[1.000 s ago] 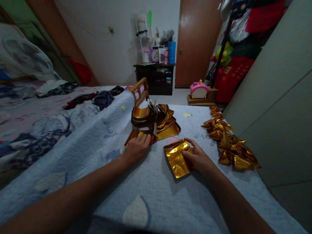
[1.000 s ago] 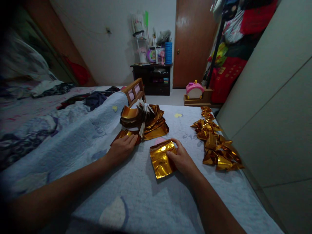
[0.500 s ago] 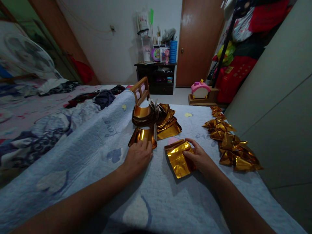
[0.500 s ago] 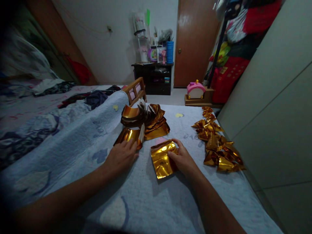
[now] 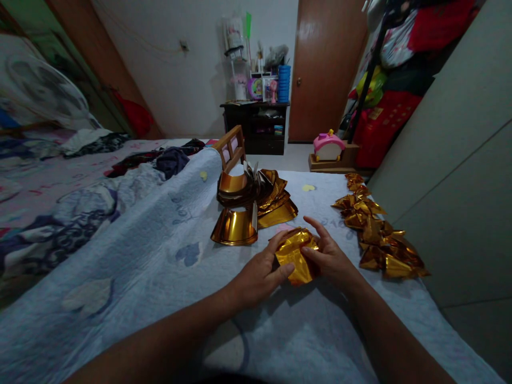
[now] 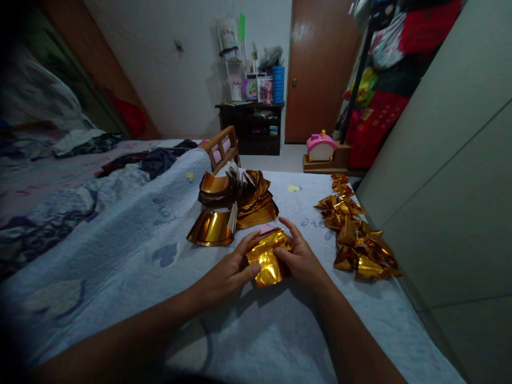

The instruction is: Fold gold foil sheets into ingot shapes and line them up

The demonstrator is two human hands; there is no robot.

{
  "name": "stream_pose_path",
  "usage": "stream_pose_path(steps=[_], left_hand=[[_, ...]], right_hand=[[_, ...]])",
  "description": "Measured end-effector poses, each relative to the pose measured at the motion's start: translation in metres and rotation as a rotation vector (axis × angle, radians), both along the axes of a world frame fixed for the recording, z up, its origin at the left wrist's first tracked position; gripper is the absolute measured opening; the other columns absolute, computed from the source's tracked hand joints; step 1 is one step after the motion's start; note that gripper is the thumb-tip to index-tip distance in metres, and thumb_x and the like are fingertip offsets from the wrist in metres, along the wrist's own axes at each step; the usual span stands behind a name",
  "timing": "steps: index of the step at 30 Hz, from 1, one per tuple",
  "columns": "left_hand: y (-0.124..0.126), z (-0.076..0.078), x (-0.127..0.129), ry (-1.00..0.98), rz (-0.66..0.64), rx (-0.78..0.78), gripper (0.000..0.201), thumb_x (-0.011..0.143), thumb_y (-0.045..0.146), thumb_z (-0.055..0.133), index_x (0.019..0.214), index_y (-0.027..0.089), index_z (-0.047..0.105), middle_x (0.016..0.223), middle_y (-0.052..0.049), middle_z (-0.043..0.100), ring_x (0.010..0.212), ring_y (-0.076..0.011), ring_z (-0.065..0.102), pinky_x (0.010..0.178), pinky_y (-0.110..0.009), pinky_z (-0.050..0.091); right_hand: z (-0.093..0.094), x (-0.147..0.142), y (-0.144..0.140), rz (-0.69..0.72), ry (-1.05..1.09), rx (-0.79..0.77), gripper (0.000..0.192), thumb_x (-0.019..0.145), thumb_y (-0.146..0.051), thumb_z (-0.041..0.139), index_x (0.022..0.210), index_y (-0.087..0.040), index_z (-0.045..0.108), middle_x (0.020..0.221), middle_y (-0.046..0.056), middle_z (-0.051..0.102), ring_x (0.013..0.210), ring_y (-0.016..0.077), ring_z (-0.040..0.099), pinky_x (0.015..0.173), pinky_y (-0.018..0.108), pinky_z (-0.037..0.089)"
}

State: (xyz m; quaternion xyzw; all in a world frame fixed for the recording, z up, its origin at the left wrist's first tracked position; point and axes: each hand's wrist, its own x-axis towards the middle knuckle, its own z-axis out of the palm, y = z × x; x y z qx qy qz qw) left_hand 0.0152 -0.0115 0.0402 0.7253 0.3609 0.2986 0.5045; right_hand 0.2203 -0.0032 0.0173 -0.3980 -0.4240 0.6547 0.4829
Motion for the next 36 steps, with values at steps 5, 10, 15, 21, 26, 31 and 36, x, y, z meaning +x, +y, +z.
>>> stream_pose_path(steps=[5,10,15,21,26,31,36], left_hand=[[0.011,-0.022,0.011,-0.288,0.222,-0.229,0.051,0.086,0.023,0.066,0.136,0.023,0.055,0.137,-0.012,0.06,0.125,-0.0283,0.059,0.105,-0.043,0.048],[0.017,-0.027,0.006,-0.2,0.294,0.036,0.041,0.082,0.011,0.062,0.121,0.023,0.068,0.135,-0.008,0.06,0.131,-0.0256,0.053,0.117,-0.043,0.038],[0.019,-0.033,0.003,-0.172,0.335,0.005,0.04,0.079,0.014,0.067,0.118,0.023,0.069,0.127,-0.008,0.065,0.12,-0.0261,0.06,0.108,-0.042,0.046],[0.021,-0.041,0.002,-0.304,0.286,-0.28,0.029,0.078,0.019,0.072,0.107,0.018,0.069,0.105,-0.007,0.072,0.097,-0.022,0.069,0.087,-0.036,0.055],[0.02,-0.037,-0.001,-0.398,0.287,-0.323,0.044,0.078,0.018,0.073,0.121,0.019,0.066,0.122,-0.01,0.07,0.109,-0.0231,0.068,0.096,-0.037,0.054],[0.018,-0.033,-0.003,-0.467,0.291,-0.374,0.062,0.078,0.019,0.074,0.138,0.021,0.058,0.134,-0.012,0.065,0.118,-0.0259,0.065,0.102,-0.04,0.052],[0.015,-0.029,-0.002,-0.539,0.237,-0.428,0.081,0.078,0.021,0.075,0.152,0.023,0.042,0.13,-0.012,0.068,0.115,-0.0252,0.068,0.101,-0.039,0.052]], right_hand=[[-0.009,0.002,0.0,0.055,-0.107,-0.011,0.041,0.073,-0.033,0.08,0.112,-0.024,0.067,0.104,0.005,0.072,0.092,0.0224,0.069,0.084,0.037,0.055],[-0.005,0.003,0.0,0.158,-0.163,0.016,0.035,0.074,-0.034,0.079,0.106,-0.023,0.07,0.101,0.004,0.072,0.09,0.0215,0.068,0.082,0.036,0.053],[-0.006,0.002,0.003,0.089,-0.175,0.02,0.038,0.072,-0.031,0.079,0.107,-0.023,0.065,0.1,0.004,0.072,0.09,0.0222,0.068,0.081,0.036,0.053],[-0.004,0.003,0.002,0.133,-0.149,0.029,0.044,0.074,-0.028,0.077,0.112,-0.025,0.056,0.094,0.003,0.072,0.085,0.0214,0.069,0.075,0.033,0.053],[-0.004,0.002,0.002,0.056,-0.1,0.032,0.076,0.072,-0.028,0.079,0.138,-0.028,0.042,0.103,0.005,0.073,0.091,0.0233,0.071,0.081,0.036,0.054],[-0.005,0.005,0.003,0.063,-0.138,-0.019,0.071,0.071,-0.027,0.079,0.133,-0.023,0.045,0.094,0.005,0.073,0.084,0.0227,0.071,0.074,0.034,0.054],[0.003,0.005,0.001,0.2,-0.115,0.007,0.053,0.071,-0.024,0.077,0.12,-0.023,0.057,0.108,0.008,0.072,0.093,0.0233,0.07,0.081,0.036,0.055]])
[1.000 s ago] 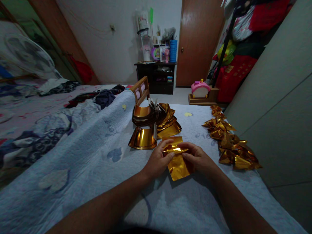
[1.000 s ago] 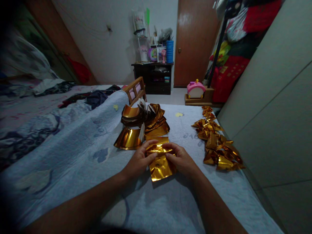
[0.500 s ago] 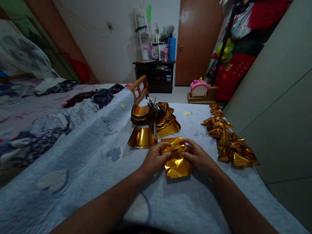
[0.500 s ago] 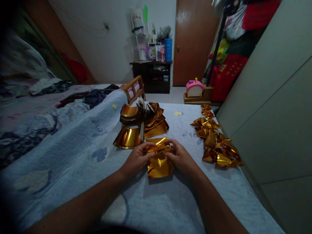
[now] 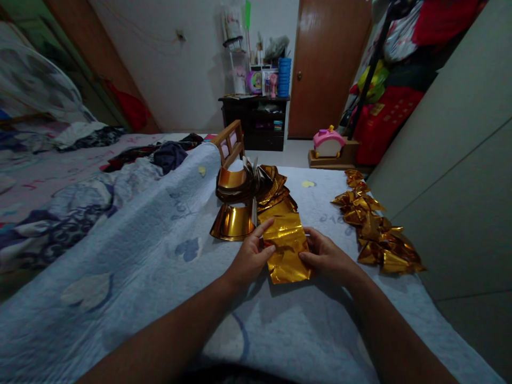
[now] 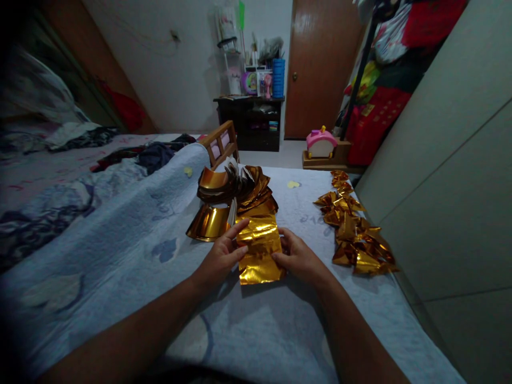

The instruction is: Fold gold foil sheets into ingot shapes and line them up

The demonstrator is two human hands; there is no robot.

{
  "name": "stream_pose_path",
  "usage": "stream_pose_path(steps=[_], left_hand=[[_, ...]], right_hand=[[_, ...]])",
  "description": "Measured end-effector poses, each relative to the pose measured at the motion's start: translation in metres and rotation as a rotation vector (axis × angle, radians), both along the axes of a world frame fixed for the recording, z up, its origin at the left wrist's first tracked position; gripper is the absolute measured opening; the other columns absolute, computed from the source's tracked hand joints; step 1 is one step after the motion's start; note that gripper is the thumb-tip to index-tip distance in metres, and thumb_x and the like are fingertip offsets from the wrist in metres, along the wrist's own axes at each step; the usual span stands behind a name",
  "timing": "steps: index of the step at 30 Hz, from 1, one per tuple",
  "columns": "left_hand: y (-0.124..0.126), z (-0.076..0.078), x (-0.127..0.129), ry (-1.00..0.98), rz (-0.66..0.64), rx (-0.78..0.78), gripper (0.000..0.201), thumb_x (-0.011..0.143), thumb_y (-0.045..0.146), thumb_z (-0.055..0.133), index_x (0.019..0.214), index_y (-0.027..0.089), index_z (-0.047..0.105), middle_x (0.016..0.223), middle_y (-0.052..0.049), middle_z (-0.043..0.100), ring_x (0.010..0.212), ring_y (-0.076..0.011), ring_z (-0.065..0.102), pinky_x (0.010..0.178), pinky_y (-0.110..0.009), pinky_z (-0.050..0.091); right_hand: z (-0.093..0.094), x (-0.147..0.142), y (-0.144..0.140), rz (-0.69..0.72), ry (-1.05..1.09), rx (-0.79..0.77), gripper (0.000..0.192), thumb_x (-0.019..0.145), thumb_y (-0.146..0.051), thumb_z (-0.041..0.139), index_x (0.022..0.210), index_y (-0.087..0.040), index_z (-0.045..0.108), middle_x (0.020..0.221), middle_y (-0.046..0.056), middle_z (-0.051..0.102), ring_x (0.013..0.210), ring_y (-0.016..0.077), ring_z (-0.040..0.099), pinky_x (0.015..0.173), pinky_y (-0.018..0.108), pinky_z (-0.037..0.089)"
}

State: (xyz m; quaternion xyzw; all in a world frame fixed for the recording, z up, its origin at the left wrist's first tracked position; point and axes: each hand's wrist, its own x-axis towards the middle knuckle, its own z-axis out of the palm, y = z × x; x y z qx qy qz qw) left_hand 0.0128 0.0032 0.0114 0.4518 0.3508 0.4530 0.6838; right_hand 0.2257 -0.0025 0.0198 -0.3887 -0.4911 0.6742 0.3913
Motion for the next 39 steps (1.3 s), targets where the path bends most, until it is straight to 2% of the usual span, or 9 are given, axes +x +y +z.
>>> stream_pose_path(steps=[9,12,15,18,20,22,27,32,39], left_hand=[[-0.001,0.002,0.0,0.049,0.02,0.165,0.089,0.081,0.018,0.069,0.158,0.031,0.026,0.142,-0.01,0.059,0.126,-0.0241,0.06,0.109,-0.04,0.046],[-0.003,0.003,0.001,0.12,0.053,0.218,0.093,0.083,0.016,0.068,0.159,0.033,0.019,0.131,-0.008,0.067,0.121,-0.0233,0.063,0.109,-0.043,0.045],[-0.003,0.001,0.001,0.172,0.055,0.193,0.086,0.083,0.018,0.07,0.157,0.03,0.026,0.117,-0.007,0.073,0.11,-0.0235,0.068,0.1,-0.041,0.051],[0.0,-0.001,-0.002,0.246,0.082,0.235,0.062,0.084,0.023,0.07,0.142,0.024,0.049,0.105,-0.005,0.075,0.097,-0.0202,0.069,0.087,-0.033,0.054],[0.001,-0.001,-0.004,0.393,0.144,0.315,0.033,0.085,0.025,0.068,0.118,0.02,0.067,0.093,-0.003,0.073,0.08,-0.0155,0.066,0.073,-0.026,0.052],[0.002,0.001,-0.007,0.551,0.215,0.432,0.014,0.088,0.025,0.066,0.098,0.018,0.073,0.087,-0.003,0.071,0.068,-0.0124,0.059,0.064,-0.023,0.048],[0.001,0.006,-0.011,0.537,0.211,0.62,0.016,0.092,0.021,0.061,0.102,0.019,0.073,0.107,-0.007,0.071,0.084,-0.0161,0.066,0.072,-0.026,0.053],[-0.001,0.002,-0.011,0.609,0.157,0.734,0.015,0.084,0.01,0.066,0.093,0.019,0.071,0.125,-0.011,0.066,0.119,-0.0237,0.063,0.103,-0.041,0.049],[-0.001,-0.004,-0.013,0.781,-0.003,0.782,0.021,0.076,0.002,0.066,0.087,0.018,0.07,0.125,-0.011,0.067,0.117,-0.025,0.064,0.1,-0.04,0.05]], right_hand=[[0.001,0.003,0.005,-0.021,-0.16,0.081,0.036,0.072,-0.03,0.077,0.106,-0.021,0.072,0.099,0.006,0.073,0.09,0.023,0.067,0.081,0.036,0.053],[0.005,0.008,0.006,-0.119,-0.23,0.164,0.024,0.074,-0.037,0.076,0.092,-0.02,0.075,0.089,0.004,0.073,0.083,0.0205,0.065,0.076,0.033,0.051],[0.005,0.012,0.006,-0.202,-0.278,0.187,0.02,0.075,-0.039,0.075,0.08,-0.02,0.072,0.068,-0.001,0.066,0.062,0.0138,0.057,0.06,0.027,0.045],[0.004,0.013,0.005,-0.202,-0.244,0.135,0.022,0.075,-0.04,0.074,0.08,-0.019,0.069,0.055,-0.004,0.058,0.048,0.0101,0.047,0.049,0.024,0.038],[0.004,0.011,0.005,-0.208,-0.198,0.146,0.022,0.075,-0.04,0.075,0.08,-0.019,0.068,0.06,-0.002,0.063,0.052,0.0119,0.053,0.054,0.025,0.043],[0.005,0.009,0.005,-0.226,-0.163,0.187,0.021,0.074,-0.038,0.076,0.081,-0.019,0.069,0.072,0.002,0.07,0.065,0.0154,0.062,0.066,0.029,0.05],[0.007,0.01,0.006,-0.264,-0.144,0.304,0.019,0.077,-0.034,0.076,0.091,-0.022,0.071,0.093,0.003,0.071,0.087,0.0186,0.064,0.082,0.032,0.05],[0.005,0.017,0.007,-0.167,-0.261,0.488,0.006,0.075,-0.022,0.073,0.077,-0.021,0.067,0.105,0.007,0.067,0.104,0.0229,0.062,0.094,0.036,0.046],[0.005,0.022,0.007,0.011,-0.463,0.572,0.012,0.074,-0.013,0.06,0.08,-0.021,0.066,0.106,0.007,0.066,0.101,0.0224,0.061,0.089,0.036,0.045]])
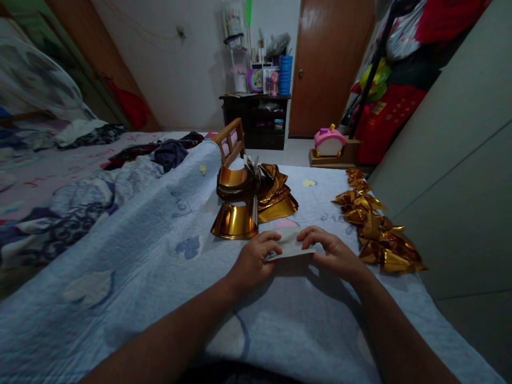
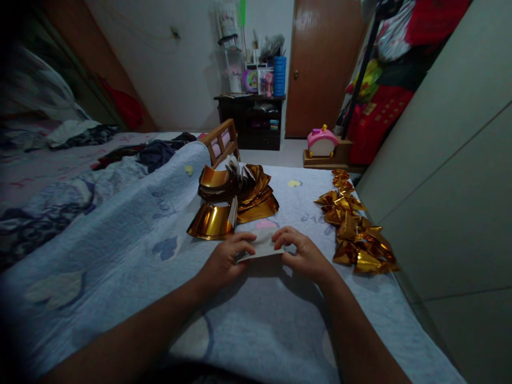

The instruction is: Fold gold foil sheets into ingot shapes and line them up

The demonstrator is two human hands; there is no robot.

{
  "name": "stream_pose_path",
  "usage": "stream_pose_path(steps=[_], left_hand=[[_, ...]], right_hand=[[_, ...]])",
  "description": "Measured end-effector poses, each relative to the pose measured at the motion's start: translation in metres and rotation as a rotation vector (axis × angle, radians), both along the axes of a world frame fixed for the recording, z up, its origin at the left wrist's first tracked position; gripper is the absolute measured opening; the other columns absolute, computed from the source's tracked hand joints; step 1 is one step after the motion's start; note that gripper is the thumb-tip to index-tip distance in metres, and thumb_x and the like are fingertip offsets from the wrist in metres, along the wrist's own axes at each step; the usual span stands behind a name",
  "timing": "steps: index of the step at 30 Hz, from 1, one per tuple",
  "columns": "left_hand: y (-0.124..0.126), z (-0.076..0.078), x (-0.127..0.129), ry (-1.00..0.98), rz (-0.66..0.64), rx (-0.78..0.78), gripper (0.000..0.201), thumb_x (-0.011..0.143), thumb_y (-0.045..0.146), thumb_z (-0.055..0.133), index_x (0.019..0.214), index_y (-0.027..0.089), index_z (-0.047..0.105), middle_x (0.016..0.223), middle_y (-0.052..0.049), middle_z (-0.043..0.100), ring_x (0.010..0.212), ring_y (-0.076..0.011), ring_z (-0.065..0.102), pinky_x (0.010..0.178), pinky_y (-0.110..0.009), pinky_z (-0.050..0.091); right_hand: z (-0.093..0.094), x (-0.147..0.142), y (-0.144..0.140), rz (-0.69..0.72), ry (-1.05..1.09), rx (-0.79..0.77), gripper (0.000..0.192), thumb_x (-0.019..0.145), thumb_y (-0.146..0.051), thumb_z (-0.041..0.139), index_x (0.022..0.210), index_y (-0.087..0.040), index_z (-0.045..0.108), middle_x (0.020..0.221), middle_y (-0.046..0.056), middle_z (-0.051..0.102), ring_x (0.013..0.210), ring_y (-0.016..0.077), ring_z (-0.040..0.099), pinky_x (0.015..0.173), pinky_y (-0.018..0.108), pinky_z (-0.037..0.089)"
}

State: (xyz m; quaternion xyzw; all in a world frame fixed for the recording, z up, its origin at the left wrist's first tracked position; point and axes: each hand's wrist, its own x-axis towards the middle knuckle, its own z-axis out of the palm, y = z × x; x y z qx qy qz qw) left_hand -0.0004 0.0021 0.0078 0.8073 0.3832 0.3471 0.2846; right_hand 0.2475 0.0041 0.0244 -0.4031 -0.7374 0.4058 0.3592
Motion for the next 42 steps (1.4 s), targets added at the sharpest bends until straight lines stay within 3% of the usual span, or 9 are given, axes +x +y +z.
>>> stream_pose_path(steps=[7,11,15,19,25,29,32,36,42], left_hand=[[-0.002,0.004,0.0,0.136,-0.098,-0.056,0.015,0.084,0.009,0.057,0.086,0.016,0.07,0.087,-0.006,0.071,0.08,-0.0179,0.065,0.074,-0.028,0.047],[-0.004,0.009,0.0,0.183,-0.106,-0.22,0.01,0.082,0.014,0.059,0.078,0.015,0.069,0.072,-0.002,0.065,0.066,-0.0147,0.058,0.062,-0.025,0.039],[-0.003,0.013,0.001,0.115,-0.085,-0.397,0.014,0.086,0.022,0.057,0.081,0.015,0.067,0.07,0.0,0.063,0.064,-0.0138,0.056,0.06,-0.024,0.037],[-0.002,0.013,0.002,0.107,-0.023,-0.447,0.013,0.086,0.023,0.057,0.091,0.015,0.067,0.076,-0.002,0.066,0.067,-0.0153,0.058,0.06,-0.024,0.037],[-0.005,0.013,0.004,0.363,0.109,-0.322,0.008,0.086,0.025,0.061,0.086,0.018,0.064,0.072,-0.001,0.065,0.067,-0.0175,0.059,0.061,-0.027,0.036],[-0.008,0.009,0.005,0.505,0.156,-0.149,0.009,0.09,0.023,0.057,0.084,0.018,0.062,0.084,-0.006,0.066,0.08,-0.0221,0.062,0.071,-0.031,0.042],[-0.009,0.005,0.006,0.524,0.179,-0.064,0.006,0.091,0.023,0.058,0.093,0.019,0.061,0.097,-0.007,0.064,0.09,-0.0232,0.062,0.077,-0.033,0.046],[-0.009,0.003,0.01,0.527,0.207,-0.033,0.021,0.092,0.028,0.06,0.11,0.018,0.059,0.112,-0.009,0.059,0.102,-0.0255,0.062,0.083,-0.035,0.05],[-0.003,0.005,0.015,0.598,0.193,-0.042,0.026,0.092,0.033,0.06,0.114,0.018,0.06,0.114,-0.01,0.058,0.101,-0.0269,0.062,0.079,-0.035,0.05]], right_hand=[[0.0,-0.003,-0.001,0.08,-0.1,-0.069,0.01,0.077,-0.019,0.058,0.081,-0.019,0.067,0.091,0.005,0.065,0.081,0.0179,0.061,0.074,0.029,0.047],[-0.004,0.0,0.0,0.079,-0.231,-0.168,0.014,0.078,-0.021,0.055,0.083,-0.017,0.068,0.076,0.002,0.063,0.07,0.0153,0.057,0.064,0.025,0.043],[-0.003,-0.002,0.0,0.052,-0.329,-0.204,0.017,0.083,-0.024,0.051,0.078,-0.016,0.065,0.069,0.001,0.061,0.063,0.0139,0.052,0.059,0.025,0.038],[0.001,-0.006,-0.001,0.031,-0.376,-0.218,0.017,0.085,-0.024,0.051,0.077,-0.016,0.063,0.072,0.003,0.064,0.064,0.0148,0.054,0.06,0.026,0.038],[-0.002,-0.013,-0.001,-0.116,-0.408,-0.147,0.015,0.088,-0.025,0.053,0.09,-0.018,0.066,0.086,0.007,0.071,0.077,0.0196,0.062,0.068,0.028,0.042],[-0.007,-0.02,-0.003,-0.207,-0.477,-0.102,0.01,0.087,-0.023,0.055,0.084,-0.019,0.064,0.078,0.006,0.069,0.071,0.0193,0.061,0.064,0.028,0.039],[-0.01,-0.025,-0.005,-0.27,-0.515,-0.069,0.007,0.085,-0.021,0.057,0.083,-0.02,0.064,0.075,0.005,0.068,0.068,0.0186,0.06,0.062,0.028,0.035],[-0.014,-0.031,-0.007,-0.316,-0.581,-0.051,0.007,0.086,-0.021,0.057,0.083,-0.02,0.064,0.075,0.005,0.067,0.07,0.0194,0.058,0.063,0.029,0.033],[-0.017,-0.036,-0.008,-0.345,-0.66,0.016,0.006,0.086,-0.018,0.058,0.089,-0.019,0.062,0.091,0.008,0.065,0.083,0.0217,0.059,0.071,0.03,0.036]])
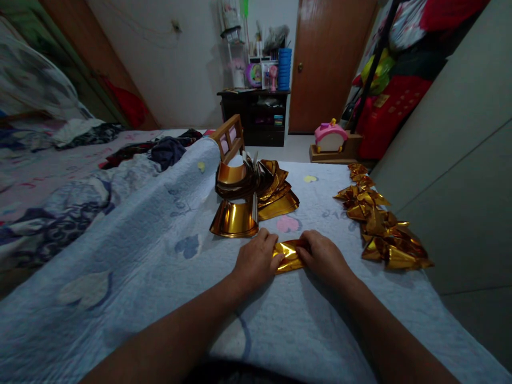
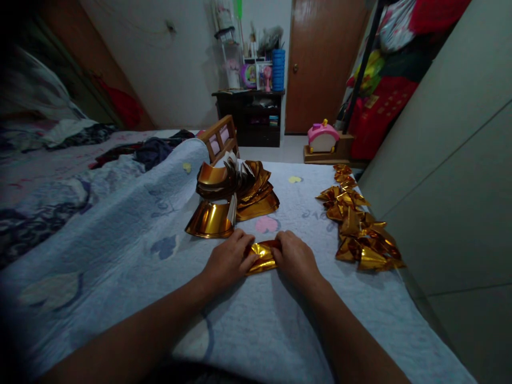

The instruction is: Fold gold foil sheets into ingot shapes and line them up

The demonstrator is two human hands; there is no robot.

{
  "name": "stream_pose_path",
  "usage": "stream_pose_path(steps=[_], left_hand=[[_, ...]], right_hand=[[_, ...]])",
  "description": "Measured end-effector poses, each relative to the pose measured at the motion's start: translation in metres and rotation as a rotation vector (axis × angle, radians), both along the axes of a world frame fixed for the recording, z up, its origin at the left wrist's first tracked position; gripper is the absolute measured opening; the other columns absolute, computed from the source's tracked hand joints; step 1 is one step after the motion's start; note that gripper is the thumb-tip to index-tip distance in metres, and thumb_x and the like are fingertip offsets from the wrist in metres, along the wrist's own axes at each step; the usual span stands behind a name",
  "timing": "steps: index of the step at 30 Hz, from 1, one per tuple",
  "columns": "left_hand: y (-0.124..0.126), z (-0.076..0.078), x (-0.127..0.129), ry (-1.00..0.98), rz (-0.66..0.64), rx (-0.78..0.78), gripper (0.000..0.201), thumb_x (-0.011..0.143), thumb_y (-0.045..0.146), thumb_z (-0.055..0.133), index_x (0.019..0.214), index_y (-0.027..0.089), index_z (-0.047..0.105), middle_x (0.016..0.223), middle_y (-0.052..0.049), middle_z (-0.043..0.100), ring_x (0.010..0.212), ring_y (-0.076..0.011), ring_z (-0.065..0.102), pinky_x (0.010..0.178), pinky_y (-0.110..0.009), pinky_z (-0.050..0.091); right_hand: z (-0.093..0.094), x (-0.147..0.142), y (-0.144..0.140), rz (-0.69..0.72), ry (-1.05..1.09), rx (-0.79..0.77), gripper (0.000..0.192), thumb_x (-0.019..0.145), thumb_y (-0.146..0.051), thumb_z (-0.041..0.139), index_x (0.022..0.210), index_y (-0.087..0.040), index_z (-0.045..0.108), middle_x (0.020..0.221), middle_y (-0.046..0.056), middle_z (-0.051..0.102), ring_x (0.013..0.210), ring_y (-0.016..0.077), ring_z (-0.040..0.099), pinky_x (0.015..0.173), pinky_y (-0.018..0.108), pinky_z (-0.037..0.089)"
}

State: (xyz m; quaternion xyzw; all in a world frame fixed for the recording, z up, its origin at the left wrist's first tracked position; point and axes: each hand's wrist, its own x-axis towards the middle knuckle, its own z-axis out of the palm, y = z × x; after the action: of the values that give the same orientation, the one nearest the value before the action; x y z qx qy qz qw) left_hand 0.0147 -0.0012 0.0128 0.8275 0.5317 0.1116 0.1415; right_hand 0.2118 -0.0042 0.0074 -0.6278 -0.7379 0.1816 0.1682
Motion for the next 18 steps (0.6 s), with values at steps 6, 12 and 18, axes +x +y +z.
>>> stream_pose_path(steps=[6,12,18], left_hand=[[0.007,-0.002,-0.001,-0.091,0.004,-0.064,0.019,0.088,0.028,0.065,0.104,0.019,0.061,0.105,-0.007,0.061,0.101,-0.025,0.061,0.083,-0.034,0.048],[0.009,-0.001,0.002,-0.301,-0.007,-0.066,0.012,0.078,0.014,0.064,0.084,0.02,0.056,0.092,-0.002,0.06,0.09,-0.0203,0.058,0.079,-0.031,0.045],[0.006,0.001,0.002,-0.556,-0.041,-0.201,0.003,0.08,0.016,0.063,0.08,0.019,0.06,0.079,0.0,0.063,0.078,-0.0181,0.058,0.071,-0.028,0.043]], right_hand=[[-0.003,0.001,-0.001,0.005,0.021,0.026,0.008,0.086,-0.019,0.06,0.094,-0.02,0.061,0.094,0.006,0.062,0.084,0.0207,0.058,0.072,0.03,0.038],[-0.01,0.004,0.001,-0.012,0.177,0.114,0.035,0.079,-0.019,0.063,0.114,-0.02,0.059,0.112,0.01,0.061,0.102,0.0252,0.059,0.087,0.036,0.045],[-0.006,0.011,0.007,-0.023,0.627,-0.143,0.038,0.073,-0.026,0.064,0.11,-0.018,0.061,0.089,0.005,0.065,0.081,0.0215,0.062,0.074,0.035,0.049]])
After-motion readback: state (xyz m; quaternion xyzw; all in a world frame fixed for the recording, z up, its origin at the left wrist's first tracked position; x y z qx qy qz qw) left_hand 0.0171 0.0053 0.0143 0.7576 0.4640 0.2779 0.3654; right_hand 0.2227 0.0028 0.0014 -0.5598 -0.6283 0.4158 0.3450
